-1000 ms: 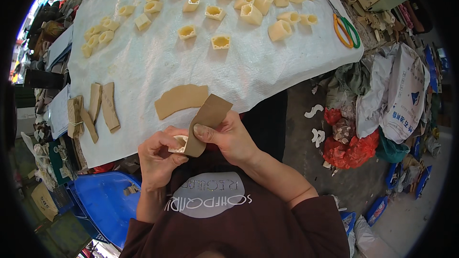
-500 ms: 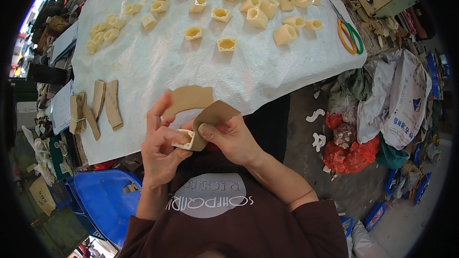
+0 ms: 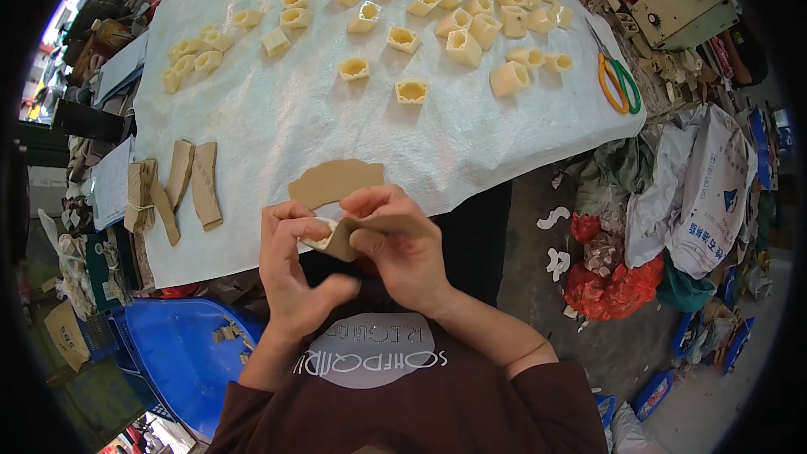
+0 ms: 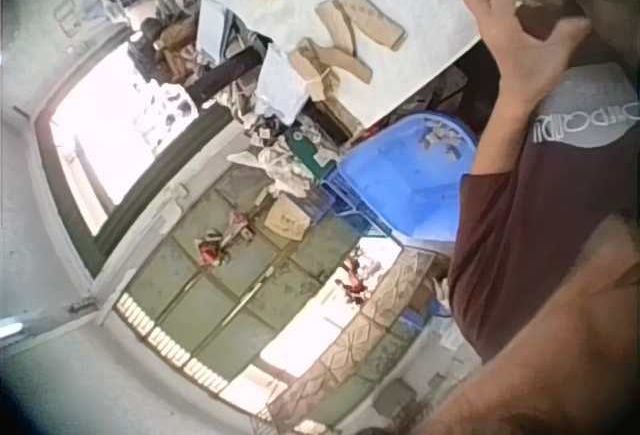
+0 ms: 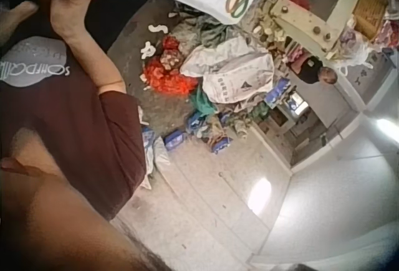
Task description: The person sands the edges of small, hollow, yellow plastic components using a piece of sandpaper. They hold each component in one hand and rub the sandpaper against the edges with the other hand, then place the finished piece on a white sheet on the table.
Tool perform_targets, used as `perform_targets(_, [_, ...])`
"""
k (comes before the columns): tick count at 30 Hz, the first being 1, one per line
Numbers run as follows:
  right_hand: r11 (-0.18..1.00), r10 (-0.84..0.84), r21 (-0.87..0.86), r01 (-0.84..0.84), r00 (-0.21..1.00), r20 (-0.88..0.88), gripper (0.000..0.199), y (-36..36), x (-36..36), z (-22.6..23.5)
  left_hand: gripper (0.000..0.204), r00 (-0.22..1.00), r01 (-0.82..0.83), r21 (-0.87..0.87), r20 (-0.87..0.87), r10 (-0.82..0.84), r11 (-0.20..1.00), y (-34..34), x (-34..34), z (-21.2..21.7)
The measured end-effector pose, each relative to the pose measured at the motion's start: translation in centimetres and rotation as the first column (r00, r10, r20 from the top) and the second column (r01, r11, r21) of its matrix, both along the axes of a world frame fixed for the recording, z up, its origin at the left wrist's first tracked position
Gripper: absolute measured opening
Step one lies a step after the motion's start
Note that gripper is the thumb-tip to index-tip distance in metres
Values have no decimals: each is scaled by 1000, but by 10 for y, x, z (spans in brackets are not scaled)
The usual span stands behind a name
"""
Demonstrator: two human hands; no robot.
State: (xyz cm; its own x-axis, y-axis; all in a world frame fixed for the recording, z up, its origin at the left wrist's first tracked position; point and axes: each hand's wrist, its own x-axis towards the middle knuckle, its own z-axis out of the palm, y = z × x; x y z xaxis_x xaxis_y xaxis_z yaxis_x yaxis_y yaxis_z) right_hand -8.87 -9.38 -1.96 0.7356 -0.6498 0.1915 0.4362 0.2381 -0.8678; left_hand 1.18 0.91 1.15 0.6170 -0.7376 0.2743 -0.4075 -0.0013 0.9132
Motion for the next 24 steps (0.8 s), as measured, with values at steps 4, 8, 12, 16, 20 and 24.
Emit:
perform_targets(4, [998, 58, -19, -56, 994, 95, 12, -4, 2, 0, 35, 962, -154, -110, -242, 124, 982, -4, -11, 0])
perform_targets(8, [994, 101, 37, -100, 995, -14, 15, -15, -5, 6, 30, 976, 53, -106, -203, -74, 993, 6, 0, -1])
perform_targets(12, [985, 170, 40, -167, 982, -82, 17, -17, -9, 7, 27, 928, 207, -150, -284, -243, 967, 11, 6, -2])
perform_targets(16, [981, 195, 29, -192, 972, -135, 17, -17, -6, 8, 27, 910, 253, -177, -292, -296, 951, 11, 7, -3])
perform_targets(20, [975, 223, 21, -222, 965, -136, 17, -18, -7, 2, 28, 892, 275, -179, -319, -320, 945, 10, 6, -2])
perform_targets(24, [947, 302, 171, -271, 935, -188, 19, -23, -5, 15, 26, 894, 235, -107, -366, -259, 966, 7, 3, -2])
